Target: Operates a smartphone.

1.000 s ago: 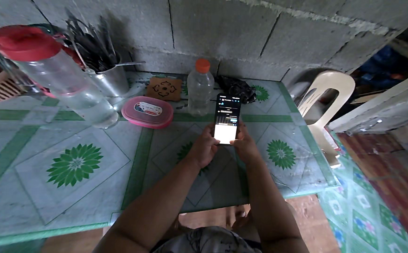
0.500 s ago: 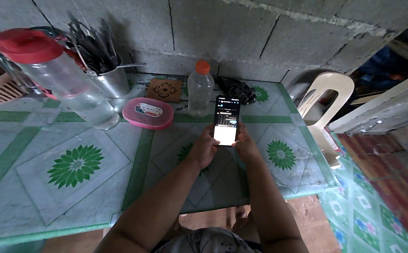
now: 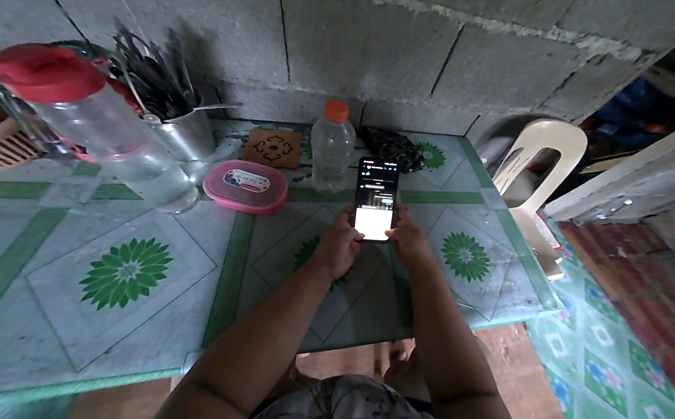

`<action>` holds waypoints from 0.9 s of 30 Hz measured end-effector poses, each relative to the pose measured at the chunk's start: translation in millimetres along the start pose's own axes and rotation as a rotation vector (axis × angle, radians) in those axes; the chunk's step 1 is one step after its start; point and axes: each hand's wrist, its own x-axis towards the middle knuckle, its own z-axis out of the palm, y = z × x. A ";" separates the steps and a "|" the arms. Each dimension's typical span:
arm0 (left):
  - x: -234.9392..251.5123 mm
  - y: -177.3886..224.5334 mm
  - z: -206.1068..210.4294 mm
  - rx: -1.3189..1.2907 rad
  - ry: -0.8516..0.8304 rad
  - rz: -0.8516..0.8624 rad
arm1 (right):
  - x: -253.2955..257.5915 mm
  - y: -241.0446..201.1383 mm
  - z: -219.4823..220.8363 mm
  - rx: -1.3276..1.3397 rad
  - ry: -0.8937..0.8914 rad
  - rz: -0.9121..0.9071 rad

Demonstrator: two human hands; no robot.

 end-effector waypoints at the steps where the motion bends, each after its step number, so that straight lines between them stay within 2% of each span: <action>1: 0.0 -0.1 -0.1 0.000 -0.006 0.004 | 0.4 0.3 -0.2 0.001 -0.002 0.001; 6: 0.0 1.2 0.9 -0.022 -0.014 -0.003 | 0.0 -5.7 4.9 -0.062 0.024 0.064; 13: 1.0 1.4 0.7 0.004 0.016 -0.012 | 1.3 -4.3 6.6 -0.074 0.039 0.052; 21: 3.5 0.8 1.5 0.065 0.079 -0.045 | 4.6 -2.8 5.7 -0.128 0.143 0.056; 27: 2.6 2.0 0.9 0.018 0.108 -0.015 | 1.5 -12.1 4.6 -0.147 -0.001 0.083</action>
